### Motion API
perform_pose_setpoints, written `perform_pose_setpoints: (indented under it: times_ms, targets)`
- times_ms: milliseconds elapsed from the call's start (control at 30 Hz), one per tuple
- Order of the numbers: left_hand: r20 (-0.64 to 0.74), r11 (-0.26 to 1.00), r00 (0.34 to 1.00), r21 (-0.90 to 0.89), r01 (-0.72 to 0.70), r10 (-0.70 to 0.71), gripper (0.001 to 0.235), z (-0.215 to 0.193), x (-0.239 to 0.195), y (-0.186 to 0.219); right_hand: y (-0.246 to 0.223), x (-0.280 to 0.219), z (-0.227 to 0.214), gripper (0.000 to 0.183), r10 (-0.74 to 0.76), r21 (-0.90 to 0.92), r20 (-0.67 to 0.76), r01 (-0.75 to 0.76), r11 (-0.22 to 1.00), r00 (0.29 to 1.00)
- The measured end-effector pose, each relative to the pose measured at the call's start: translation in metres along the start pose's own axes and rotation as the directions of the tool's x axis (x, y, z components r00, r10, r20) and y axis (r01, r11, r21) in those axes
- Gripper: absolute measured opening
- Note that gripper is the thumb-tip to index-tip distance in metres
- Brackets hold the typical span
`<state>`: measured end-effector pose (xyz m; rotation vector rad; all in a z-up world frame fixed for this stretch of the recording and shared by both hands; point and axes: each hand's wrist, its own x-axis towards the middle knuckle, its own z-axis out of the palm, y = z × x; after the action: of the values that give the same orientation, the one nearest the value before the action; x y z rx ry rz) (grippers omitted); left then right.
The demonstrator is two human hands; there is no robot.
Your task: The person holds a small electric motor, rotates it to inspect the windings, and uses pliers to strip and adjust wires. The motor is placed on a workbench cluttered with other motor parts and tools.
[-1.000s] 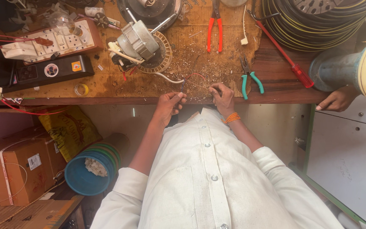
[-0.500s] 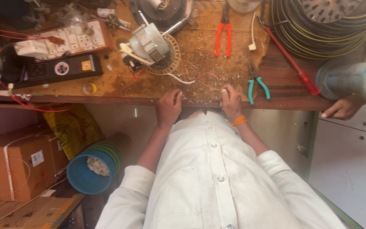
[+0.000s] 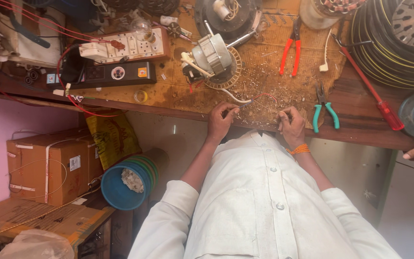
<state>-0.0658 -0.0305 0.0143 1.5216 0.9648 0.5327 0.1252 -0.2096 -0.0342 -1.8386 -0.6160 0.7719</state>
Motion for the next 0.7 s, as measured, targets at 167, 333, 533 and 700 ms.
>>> perform_pose_setpoints:
  times_ms: [167,333,533,700]
  targets:
    - [0.03,0.997,0.997,0.023,-0.071,0.07,0.007,-0.0049,-0.0018,-0.0053,0.0001,0.0029,0.0015,0.014,0.015,-0.008,-0.007,-0.015,1.0,1.0]
    - [0.016,0.996,0.997,0.054,-0.075,0.074,0.009,-0.0044,-0.005,-0.0076,0.0022,0.0018,0.0013,0.012,0.027,0.055,-0.014,-0.027,0.998,1.0]
    - [-0.074,0.979,0.983,0.126,-0.159,0.169,0.007,-0.0057,-0.0048,-0.0067,0.0039,0.0034,0.0007,0.011,0.01,0.102,-0.002,-0.01,0.995,1.0]
    - [-0.084,0.962,0.969,0.171,-0.214,0.231,0.012,-0.0039,-0.007,-0.0089,0.0036,0.002,-0.0038,0.016,0.021,0.113,0.022,-0.024,0.993,1.0]
